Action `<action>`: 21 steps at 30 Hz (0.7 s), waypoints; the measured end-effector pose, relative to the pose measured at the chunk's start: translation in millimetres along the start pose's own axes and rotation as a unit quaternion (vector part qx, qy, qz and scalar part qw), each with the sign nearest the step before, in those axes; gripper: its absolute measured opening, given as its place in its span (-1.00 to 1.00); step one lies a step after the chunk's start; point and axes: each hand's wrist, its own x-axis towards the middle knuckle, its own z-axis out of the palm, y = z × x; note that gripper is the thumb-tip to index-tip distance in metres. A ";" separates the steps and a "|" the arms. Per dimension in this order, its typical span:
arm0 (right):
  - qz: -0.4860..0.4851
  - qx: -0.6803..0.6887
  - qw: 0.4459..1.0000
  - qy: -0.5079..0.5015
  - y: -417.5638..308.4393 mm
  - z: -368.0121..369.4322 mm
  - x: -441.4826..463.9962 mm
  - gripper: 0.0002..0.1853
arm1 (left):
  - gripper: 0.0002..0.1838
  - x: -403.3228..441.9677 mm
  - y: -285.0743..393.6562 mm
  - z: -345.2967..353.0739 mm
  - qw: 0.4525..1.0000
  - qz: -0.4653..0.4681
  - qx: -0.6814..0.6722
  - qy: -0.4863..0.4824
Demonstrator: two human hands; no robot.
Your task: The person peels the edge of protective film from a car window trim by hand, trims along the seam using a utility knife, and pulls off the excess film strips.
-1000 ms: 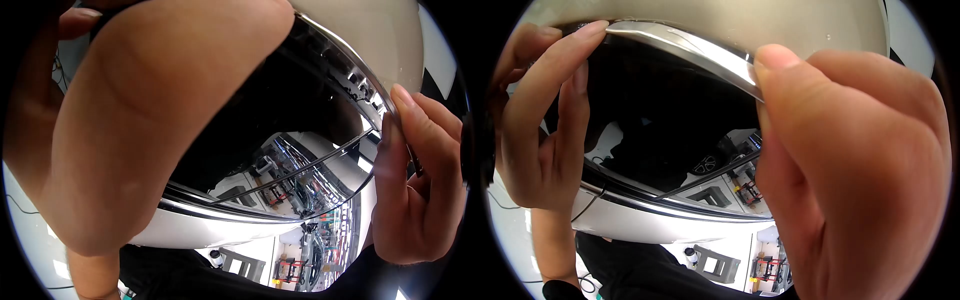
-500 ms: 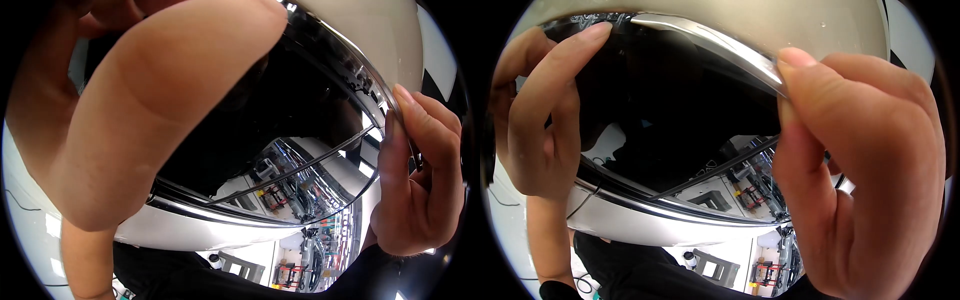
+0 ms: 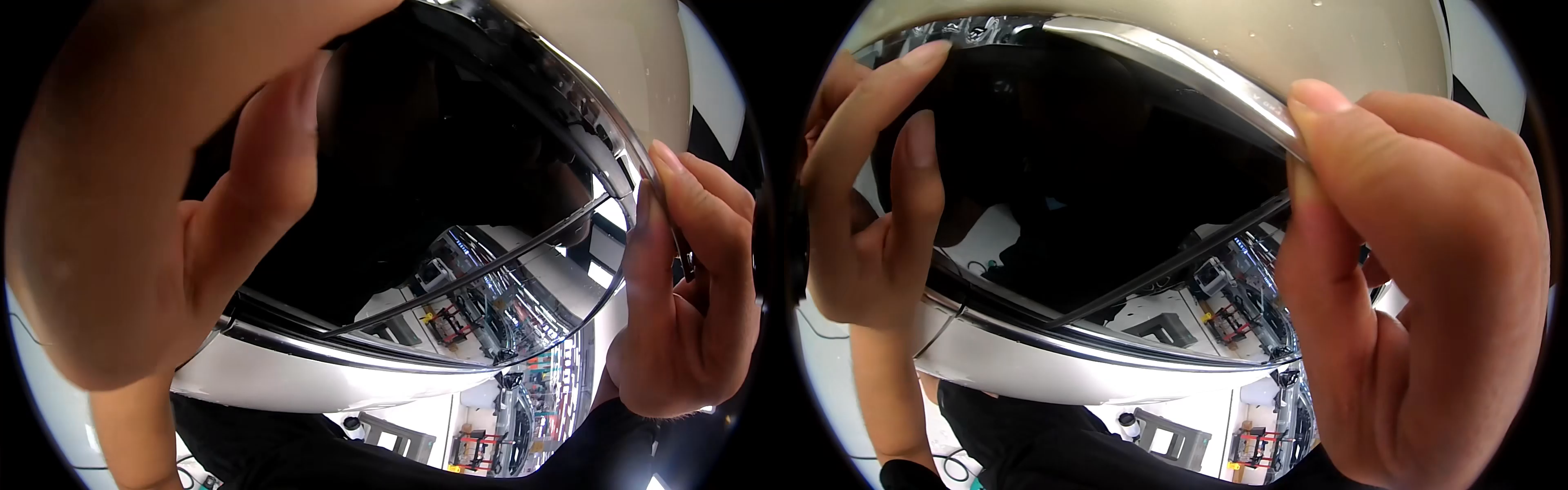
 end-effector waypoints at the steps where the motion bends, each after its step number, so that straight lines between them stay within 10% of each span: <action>1: 0.001 0.020 1.000 -0.002 0.4 -1.4 0.8 -0.74 | -0.70 -0.3 2.5 -2.2 1.000 0.000 -0.002 -0.001; 21: 0.110 0.054 0.988 0.093 -11.4 13.3 -17.4 -0.74 | -0.72 13.0 -2.1 6.1 0.997 0.065 -0.028 -0.004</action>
